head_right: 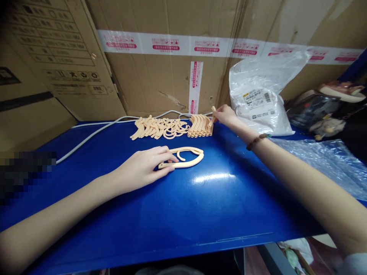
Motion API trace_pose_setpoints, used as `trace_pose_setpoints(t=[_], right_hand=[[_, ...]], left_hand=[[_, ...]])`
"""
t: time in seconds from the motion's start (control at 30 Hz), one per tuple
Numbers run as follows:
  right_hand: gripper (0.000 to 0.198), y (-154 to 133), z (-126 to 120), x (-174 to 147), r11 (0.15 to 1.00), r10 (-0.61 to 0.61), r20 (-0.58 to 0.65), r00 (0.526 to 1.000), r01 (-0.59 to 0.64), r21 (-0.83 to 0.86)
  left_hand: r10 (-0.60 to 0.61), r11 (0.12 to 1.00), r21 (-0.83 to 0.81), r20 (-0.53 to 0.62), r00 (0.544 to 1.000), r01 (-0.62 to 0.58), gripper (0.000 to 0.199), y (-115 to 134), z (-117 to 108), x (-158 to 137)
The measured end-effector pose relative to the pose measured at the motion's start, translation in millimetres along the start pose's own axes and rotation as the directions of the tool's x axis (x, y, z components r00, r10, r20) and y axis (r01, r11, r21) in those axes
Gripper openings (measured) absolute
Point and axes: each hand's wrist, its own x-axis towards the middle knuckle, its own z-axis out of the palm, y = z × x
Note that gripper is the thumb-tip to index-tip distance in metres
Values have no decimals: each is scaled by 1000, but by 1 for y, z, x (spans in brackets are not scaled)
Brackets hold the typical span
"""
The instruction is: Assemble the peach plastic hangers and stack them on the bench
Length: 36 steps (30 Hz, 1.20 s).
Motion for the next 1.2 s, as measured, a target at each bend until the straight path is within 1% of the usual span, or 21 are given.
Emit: trace_pose_setpoints(t=[0.1,0.17,0.23,0.3,0.33,0.43,0.5,0.6,0.67,0.73,0.97,1.2], right_hand=[[2,-6,-8,-12,993,-55,-61,997,61,100],[16,-11,-13,-23,980,-103,-85,991,116,160],[26,-16,-15,-33,972,-151,-101,983,166,167],[29,-18,-15,-37,977,-173,-100,980,184,112],[31,-17,-14,-36,983,-168,-88,982,174,59],[36,-11,-7,-21,986,-109,-32,994,103,-133],[39,-4,-2,-8,976,-82,-8,997,79,-202],[32,3,6,8,958,-84,28,996,89,-274],[24,4,9,14,937,-104,51,993,115,-330],[22,4,11,16,913,-127,60,990,140,-383],[34,-1,15,12,846,-149,80,986,169,-507],[35,-1,18,10,815,-152,83,985,173,-553]], left_hand=[[-19,1000,3,-13,1000,19,20,0,-2,-1],[-25,1000,8,-24,999,25,20,0,-3,-1],[-26,1000,10,-29,999,26,21,0,-3,-1],[-26,1000,9,-25,999,27,21,0,-3,0],[-28,1000,8,-22,999,29,21,0,-3,0],[-30,1000,3,-19,999,30,22,0,-2,1],[-28,1000,-4,-17,999,28,22,0,-2,1],[-21,1000,-5,-19,1000,20,21,0,-2,0],[-16,1000,0,-23,1000,16,21,-1,-2,-1],[-14,1000,9,-24,1000,14,21,-1,-1,-1],[1,1000,29,-25,1000,0,21,-2,-1,1],[6,999,38,-21,1000,-5,21,-1,-1,2]])
